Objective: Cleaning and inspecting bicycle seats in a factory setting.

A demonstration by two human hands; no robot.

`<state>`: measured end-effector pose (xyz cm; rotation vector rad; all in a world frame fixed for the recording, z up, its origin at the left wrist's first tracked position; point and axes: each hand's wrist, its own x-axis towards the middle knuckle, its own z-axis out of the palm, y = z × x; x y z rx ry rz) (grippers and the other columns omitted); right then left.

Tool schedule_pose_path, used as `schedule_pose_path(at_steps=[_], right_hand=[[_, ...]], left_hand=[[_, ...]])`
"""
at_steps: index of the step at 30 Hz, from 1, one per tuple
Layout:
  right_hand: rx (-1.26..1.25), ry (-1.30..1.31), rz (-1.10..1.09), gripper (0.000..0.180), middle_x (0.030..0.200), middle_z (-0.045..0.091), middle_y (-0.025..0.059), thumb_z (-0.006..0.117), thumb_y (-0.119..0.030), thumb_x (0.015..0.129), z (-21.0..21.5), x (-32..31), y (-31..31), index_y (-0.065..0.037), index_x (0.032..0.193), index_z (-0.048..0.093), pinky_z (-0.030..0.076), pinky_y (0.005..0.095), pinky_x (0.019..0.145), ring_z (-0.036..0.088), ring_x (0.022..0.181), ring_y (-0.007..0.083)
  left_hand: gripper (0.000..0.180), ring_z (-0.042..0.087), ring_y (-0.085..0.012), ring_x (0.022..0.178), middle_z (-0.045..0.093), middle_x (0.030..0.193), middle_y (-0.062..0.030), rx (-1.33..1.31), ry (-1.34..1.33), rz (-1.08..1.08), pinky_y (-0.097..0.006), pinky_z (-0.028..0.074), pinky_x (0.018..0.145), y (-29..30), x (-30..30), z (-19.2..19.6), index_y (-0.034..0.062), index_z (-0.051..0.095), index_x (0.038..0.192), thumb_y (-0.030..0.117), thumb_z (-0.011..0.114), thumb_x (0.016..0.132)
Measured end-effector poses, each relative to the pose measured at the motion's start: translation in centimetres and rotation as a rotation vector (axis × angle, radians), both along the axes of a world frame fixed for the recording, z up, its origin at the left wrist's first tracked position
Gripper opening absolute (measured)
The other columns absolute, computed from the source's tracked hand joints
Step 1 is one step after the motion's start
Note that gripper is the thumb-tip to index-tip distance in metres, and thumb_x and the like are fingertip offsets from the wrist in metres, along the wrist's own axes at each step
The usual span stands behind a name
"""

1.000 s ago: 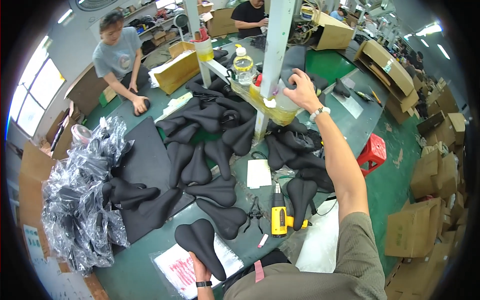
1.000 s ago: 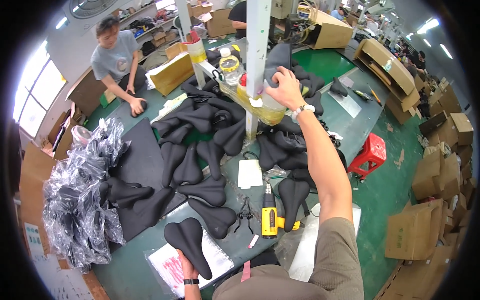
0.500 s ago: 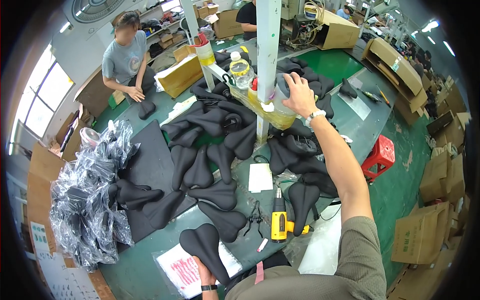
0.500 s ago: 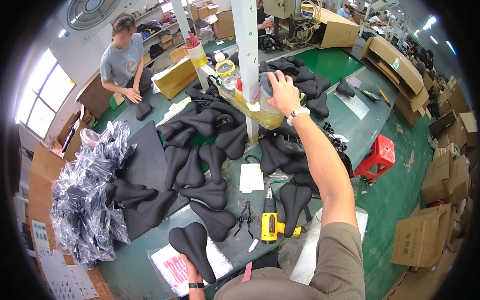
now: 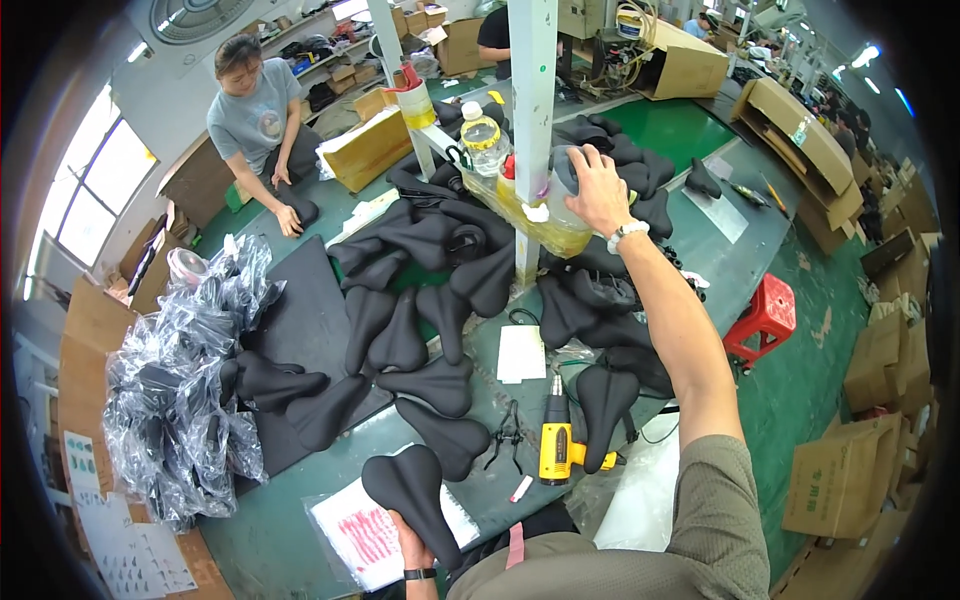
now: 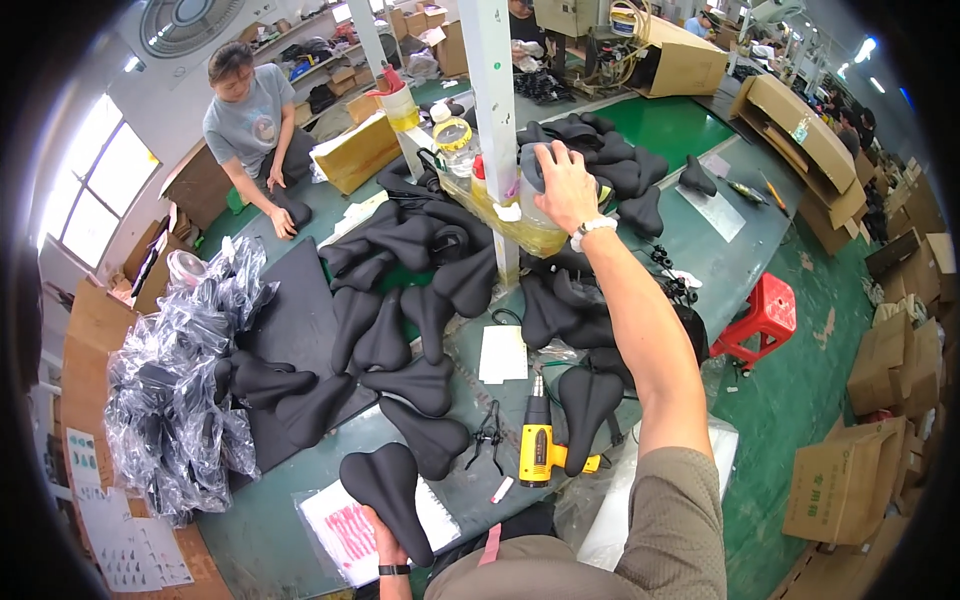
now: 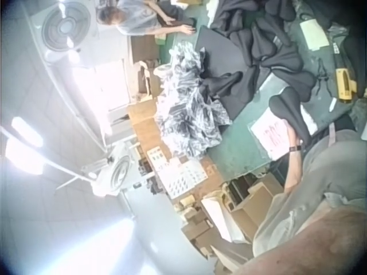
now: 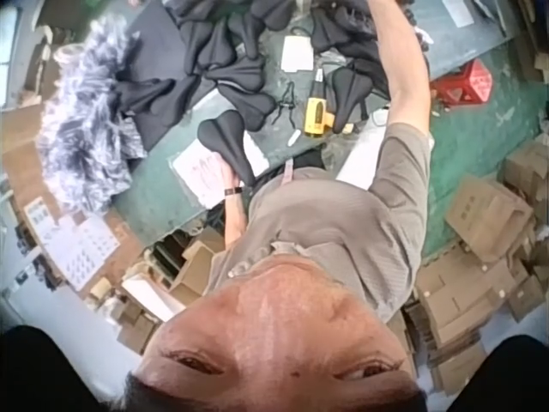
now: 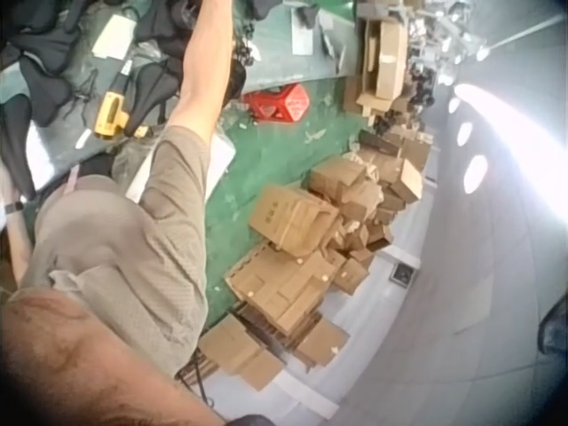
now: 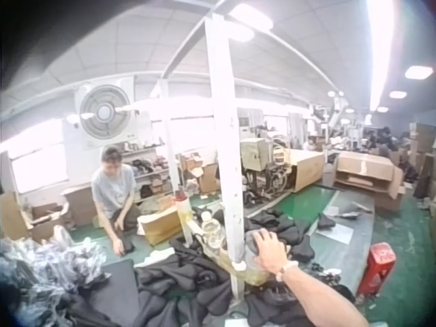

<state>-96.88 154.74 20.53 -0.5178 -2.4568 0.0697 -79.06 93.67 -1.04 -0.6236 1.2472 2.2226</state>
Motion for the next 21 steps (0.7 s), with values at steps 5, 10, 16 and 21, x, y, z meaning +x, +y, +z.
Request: schedule_pose_path(at_steps=[5,10,16,21], right_hand=[[0.009,0.011,0.006,0.075,0.138,0.047,0.0138,0.078,-0.010,0.064,-0.1,-0.1,0.0,-0.013,0.133,0.047,0.055,0.0497,0.090,0.050,0.122,0.0426],[-0.023,-0.035,0.003,0.082,0.138,0.046,0.0158,0.081,-0.014,0.066,0.4,0.3,-0.2,-0.013,0.139,0.044,0.052,0.0478,0.097,0.048,0.126,0.0415],[-0.614,0.409,0.013,0.040,0.119,0.066,0.0188,0.064,-0.014,0.089,2.0,4.0,3.9,-0.002,0.126,0.063,0.047,0.0356,0.098,0.063,0.111,0.0274],[-1.957,0.669,0.437,0.037,0.126,0.065,0.0126,0.057,-0.024,0.100,1.2,12.4,-9.3,0.000,0.128,0.059,0.051,0.0419,0.100,0.063,0.115,0.0263]], left_hand=[[0.083,0.057,-0.0255,0.119,0.055,0.139,-0.0118,-0.014,0.026,0.015,-0.037,0.047,0.102,-0.4,0.7,-0.4,0.0015,0.041,0.146,0.068,0.043,0.095],[0.085,0.057,-0.0241,0.120,0.055,0.140,-0.0117,-0.046,0.030,-0.006,-0.035,0.047,0.102,-0.4,1.7,1.6,0.0025,0.040,0.147,0.070,0.042,0.094],[0.077,0.060,-0.0246,0.115,0.058,0.134,-0.0123,-0.029,0.058,-0.017,-0.038,0.050,0.098,-1.5,1.5,3.1,0.0012,0.043,0.143,0.064,0.042,0.098],[0.073,0.062,-0.0226,0.112,0.061,0.131,-0.0123,0.092,0.091,0.093,-0.034,0.051,0.096,-1.4,0.0,6.8,0.0008,0.049,0.139,0.061,0.045,0.099]])
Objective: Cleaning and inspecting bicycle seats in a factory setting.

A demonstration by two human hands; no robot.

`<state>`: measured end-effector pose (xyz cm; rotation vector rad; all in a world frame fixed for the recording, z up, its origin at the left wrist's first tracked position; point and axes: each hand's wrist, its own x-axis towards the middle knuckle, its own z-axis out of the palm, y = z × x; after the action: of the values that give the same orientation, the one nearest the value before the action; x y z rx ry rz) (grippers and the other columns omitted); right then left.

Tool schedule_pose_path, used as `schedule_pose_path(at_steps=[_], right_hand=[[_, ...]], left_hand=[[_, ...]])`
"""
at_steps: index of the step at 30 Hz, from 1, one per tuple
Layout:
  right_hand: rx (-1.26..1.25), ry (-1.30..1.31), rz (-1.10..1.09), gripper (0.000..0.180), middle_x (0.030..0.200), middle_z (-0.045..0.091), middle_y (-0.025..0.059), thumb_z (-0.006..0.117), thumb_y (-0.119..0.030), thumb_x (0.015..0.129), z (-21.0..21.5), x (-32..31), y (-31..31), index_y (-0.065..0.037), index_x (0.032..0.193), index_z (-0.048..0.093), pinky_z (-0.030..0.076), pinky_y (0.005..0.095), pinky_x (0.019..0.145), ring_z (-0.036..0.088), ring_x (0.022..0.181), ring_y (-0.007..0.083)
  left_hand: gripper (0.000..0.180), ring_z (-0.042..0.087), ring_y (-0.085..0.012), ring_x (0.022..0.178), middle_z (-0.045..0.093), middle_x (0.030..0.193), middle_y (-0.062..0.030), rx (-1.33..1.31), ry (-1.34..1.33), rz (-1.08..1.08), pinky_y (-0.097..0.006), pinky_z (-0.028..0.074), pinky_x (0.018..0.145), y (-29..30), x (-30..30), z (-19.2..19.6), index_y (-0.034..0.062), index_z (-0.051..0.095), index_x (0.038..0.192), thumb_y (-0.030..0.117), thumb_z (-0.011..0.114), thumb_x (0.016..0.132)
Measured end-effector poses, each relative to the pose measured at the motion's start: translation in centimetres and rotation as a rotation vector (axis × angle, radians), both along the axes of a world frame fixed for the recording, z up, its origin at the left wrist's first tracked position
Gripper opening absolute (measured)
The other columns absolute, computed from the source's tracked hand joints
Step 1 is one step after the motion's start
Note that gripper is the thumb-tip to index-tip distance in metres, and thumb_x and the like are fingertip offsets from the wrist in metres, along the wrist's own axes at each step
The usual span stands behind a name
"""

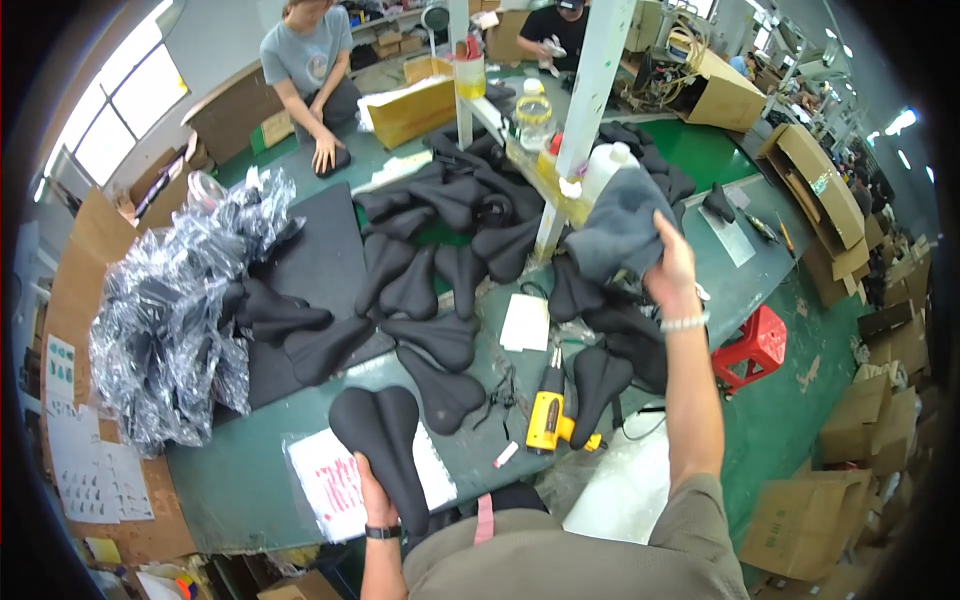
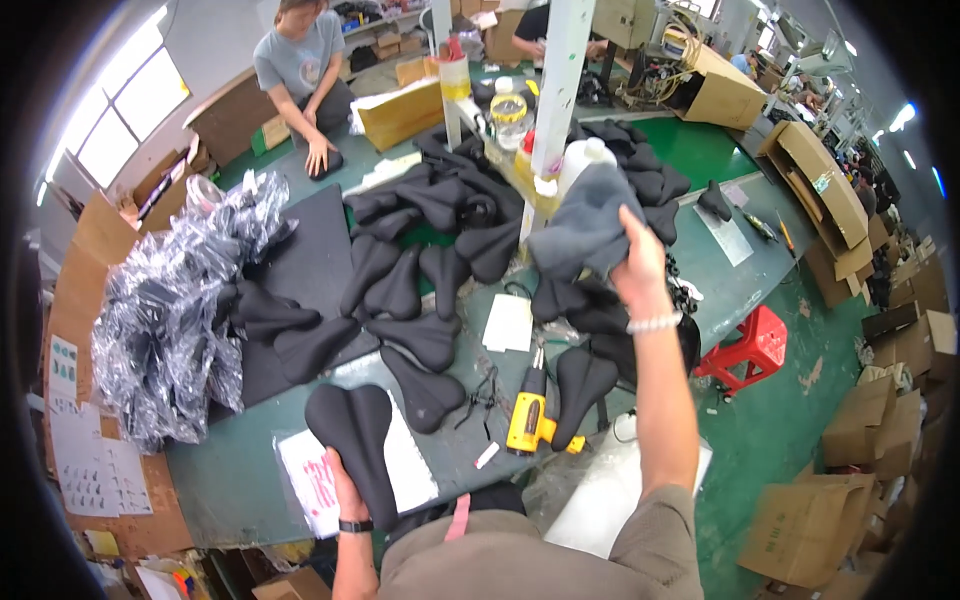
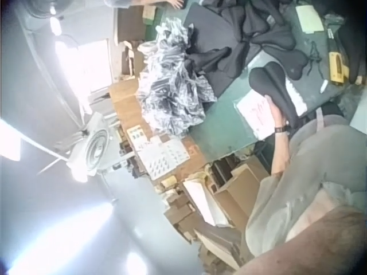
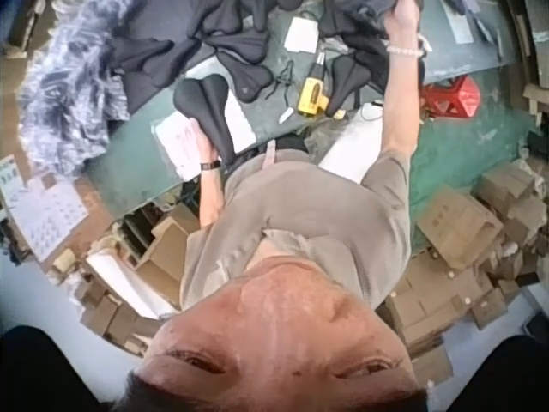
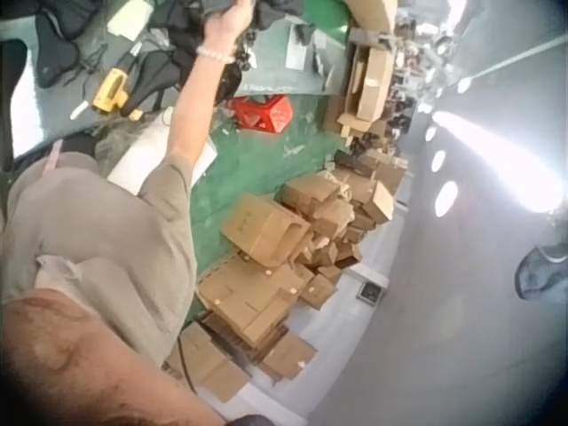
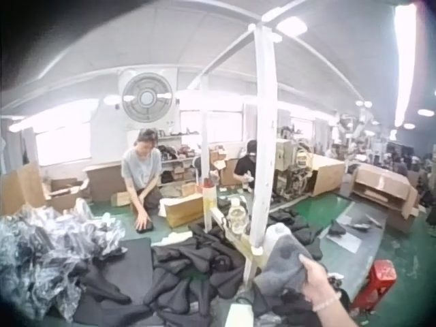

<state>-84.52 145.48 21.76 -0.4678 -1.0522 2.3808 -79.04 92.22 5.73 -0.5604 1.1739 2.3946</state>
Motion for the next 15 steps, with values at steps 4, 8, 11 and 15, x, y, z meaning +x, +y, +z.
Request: schedule_pose_path(at_steps=[4,8,11,15], right_hand=[[-0.242,-0.048,0.233,0.041,0.131,0.062,0.0139,0.053,-0.024,0.101,-3.5,5.5,-13.1,0.003,0.132,0.056,0.047,0.0410,0.105,0.061,0.118,0.0275],[-0.124,-0.225,0.270,0.038,0.128,0.064,0.0133,0.056,-0.018,0.098,-5.3,7.9,-24.8,0.004,0.129,0.058,0.048,0.0389,0.101,0.063,0.114,0.0254],[0.068,-0.210,0.407,0.042,0.128,0.062,0.0138,0.058,-0.012,0.097,-5.5,8.8,-30.3,0.008,0.133,0.052,0.042,0.0332,0.105,0.059,0.118,0.0218],[0.416,-0.195,0.399,0.044,0.140,0.053,0.0175,0.062,-0.006,0.093,-5.3,7.9,-36.5,0.012,0.132,0.051,0.037,0.0337,0.109,0.052,0.128,0.0255]], left_hand=[[0.065,0.063,-0.0240,0.110,0.061,0.129,-0.0143,0.161,0.028,-0.055,-0.036,0.052,0.095,-0.8,-2.5,1.7,-0.0008,0.046,0.140,0.053,0.044,0.103],[0.060,0.064,-0.0203,0.103,0.063,0.123,-0.0109,0.041,0.127,0.011,-0.036,0.053,0.090,0.1,-4.8,6.5,0.0011,0.049,0.136,0.051,0.036,0.106],[0.044,0.045,-0.0044,0.068,0.054,0.083,0.0063,-0.088,0.018,0.100,-0.022,0.036,0.057,0.0,-5.7,7.2,0.0082,0.059,0.113,0.049,0.043,0.105],[0.027,0.038,-0.0023,0.067,0.049,0.082,0.0093,0.073,0.168,0.076,-0.020,0.036,0.058,-2.6,-6.0,7.7,0.0103,0.059,0.116,0.033,0.049,0.105]])
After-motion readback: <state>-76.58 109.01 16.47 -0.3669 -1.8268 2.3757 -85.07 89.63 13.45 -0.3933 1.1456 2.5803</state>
